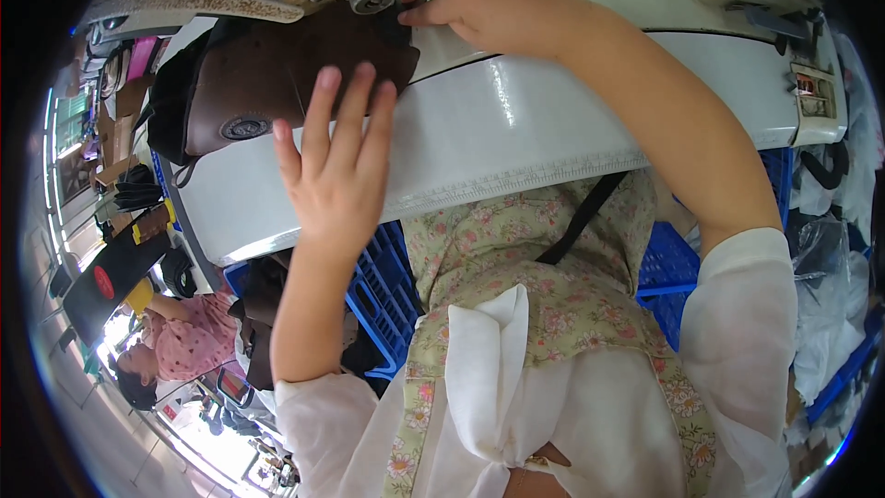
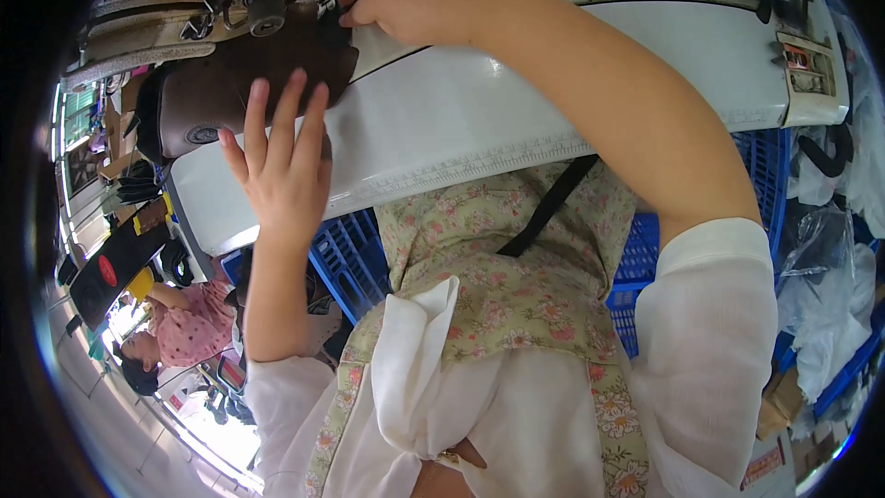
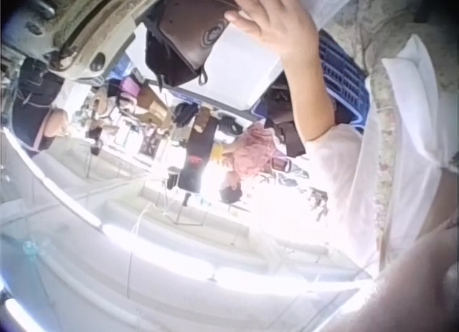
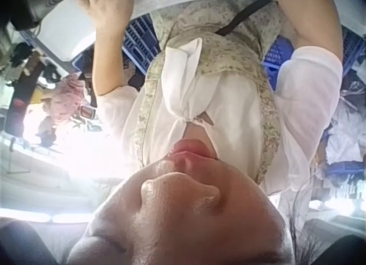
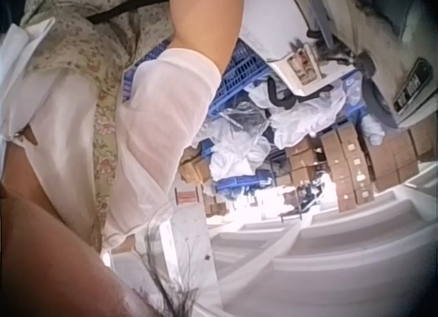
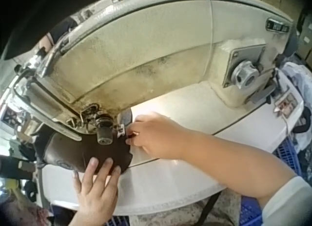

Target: Stitching together leather components of a shoe using an industrial sewing machine.

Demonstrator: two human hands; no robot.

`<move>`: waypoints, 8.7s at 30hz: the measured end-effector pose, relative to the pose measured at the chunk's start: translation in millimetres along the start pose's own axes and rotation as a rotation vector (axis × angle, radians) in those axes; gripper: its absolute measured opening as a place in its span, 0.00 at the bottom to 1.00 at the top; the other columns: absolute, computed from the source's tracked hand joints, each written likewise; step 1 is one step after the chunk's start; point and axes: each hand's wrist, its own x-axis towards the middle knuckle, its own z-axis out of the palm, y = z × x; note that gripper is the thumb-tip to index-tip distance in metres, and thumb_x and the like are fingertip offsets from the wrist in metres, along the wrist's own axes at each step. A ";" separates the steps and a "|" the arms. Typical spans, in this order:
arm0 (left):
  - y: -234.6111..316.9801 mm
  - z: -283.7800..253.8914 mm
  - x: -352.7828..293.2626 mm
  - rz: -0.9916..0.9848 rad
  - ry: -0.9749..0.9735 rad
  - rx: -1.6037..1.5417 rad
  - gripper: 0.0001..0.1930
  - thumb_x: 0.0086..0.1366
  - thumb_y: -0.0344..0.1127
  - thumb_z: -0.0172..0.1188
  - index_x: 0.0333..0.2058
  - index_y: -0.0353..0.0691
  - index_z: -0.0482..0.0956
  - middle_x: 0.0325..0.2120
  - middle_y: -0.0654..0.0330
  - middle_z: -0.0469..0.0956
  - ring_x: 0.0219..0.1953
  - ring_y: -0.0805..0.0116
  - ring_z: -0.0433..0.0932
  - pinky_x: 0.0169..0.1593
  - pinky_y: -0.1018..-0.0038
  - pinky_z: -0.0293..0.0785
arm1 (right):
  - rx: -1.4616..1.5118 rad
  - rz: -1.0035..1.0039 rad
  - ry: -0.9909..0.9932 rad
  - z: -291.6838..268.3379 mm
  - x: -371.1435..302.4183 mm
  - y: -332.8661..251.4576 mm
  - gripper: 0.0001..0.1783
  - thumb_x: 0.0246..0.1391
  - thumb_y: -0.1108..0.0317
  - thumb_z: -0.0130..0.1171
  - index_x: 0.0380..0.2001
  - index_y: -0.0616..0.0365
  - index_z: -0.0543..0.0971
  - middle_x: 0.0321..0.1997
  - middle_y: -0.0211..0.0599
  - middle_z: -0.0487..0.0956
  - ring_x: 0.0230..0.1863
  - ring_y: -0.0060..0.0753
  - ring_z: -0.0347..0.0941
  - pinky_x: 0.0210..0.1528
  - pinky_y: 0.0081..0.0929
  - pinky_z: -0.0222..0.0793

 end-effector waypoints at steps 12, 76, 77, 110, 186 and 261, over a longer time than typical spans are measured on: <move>-48.3 43.0 14.3 0.324 0.177 0.238 0.23 0.62 0.37 0.56 0.56 0.65 0.78 0.62 0.74 0.71 0.67 0.69 0.62 0.71 0.61 0.41 | 0.010 -0.017 0.081 5.6 -3.0 6.5 0.10 0.48 0.68 0.58 0.33 0.51 0.86 0.38 0.33 0.82 0.44 0.41 0.75 0.46 0.40 0.72; -8.6 43.8 58.3 0.281 0.203 0.105 0.11 0.51 0.30 0.57 0.33 0.36 0.83 0.35 0.57 0.85 0.44 0.67 0.83 0.57 0.72 0.73 | 0.577 0.945 -0.427 -1.0 59.0 47.1 0.16 0.58 0.51 0.53 0.30 0.51 0.80 0.22 0.29 0.76 0.24 0.29 0.69 0.30 0.33 0.65; -6.1 45.3 58.5 0.281 0.203 0.100 0.11 0.51 0.30 0.57 0.33 0.36 0.83 0.35 0.57 0.85 0.44 0.67 0.83 0.57 0.72 0.73 | 0.552 0.958 -0.507 1.9 56.8 51.9 0.17 0.58 0.50 0.53 0.30 0.51 0.80 0.22 0.29 0.76 0.25 0.29 0.69 0.31 0.33 0.64; 13.6 35.4 54.4 0.216 0.189 0.172 0.12 0.51 0.31 0.57 0.34 0.35 0.83 0.36 0.55 0.85 0.45 0.65 0.83 0.56 0.72 0.73 | 0.084 0.675 -0.378 -5.7 56.1 16.1 0.16 0.48 0.57 0.58 0.27 0.61 0.83 0.33 0.55 0.82 0.37 0.53 0.80 0.43 0.43 0.74; 30.1 37.2 50.3 0.060 0.241 0.092 0.10 0.48 0.32 0.57 0.30 0.41 0.84 0.37 0.63 0.84 0.47 0.71 0.80 0.62 0.69 0.68 | -0.031 0.778 -0.337 -6.6 51.5 4.6 0.17 0.49 0.59 0.56 0.34 0.61 0.84 0.41 0.55 0.82 0.45 0.53 0.80 0.49 0.44 0.74; -67.3 5.7 33.2 0.153 0.031 0.187 0.30 0.53 0.31 0.62 0.58 0.59 0.76 0.60 0.75 0.74 0.63 0.74 0.70 0.65 0.61 0.65 | -0.022 0.730 -0.302 -2.8 45.6 12.1 0.15 0.47 0.59 0.58 0.30 0.59 0.81 0.35 0.54 0.82 0.41 0.55 0.79 0.45 0.45 0.73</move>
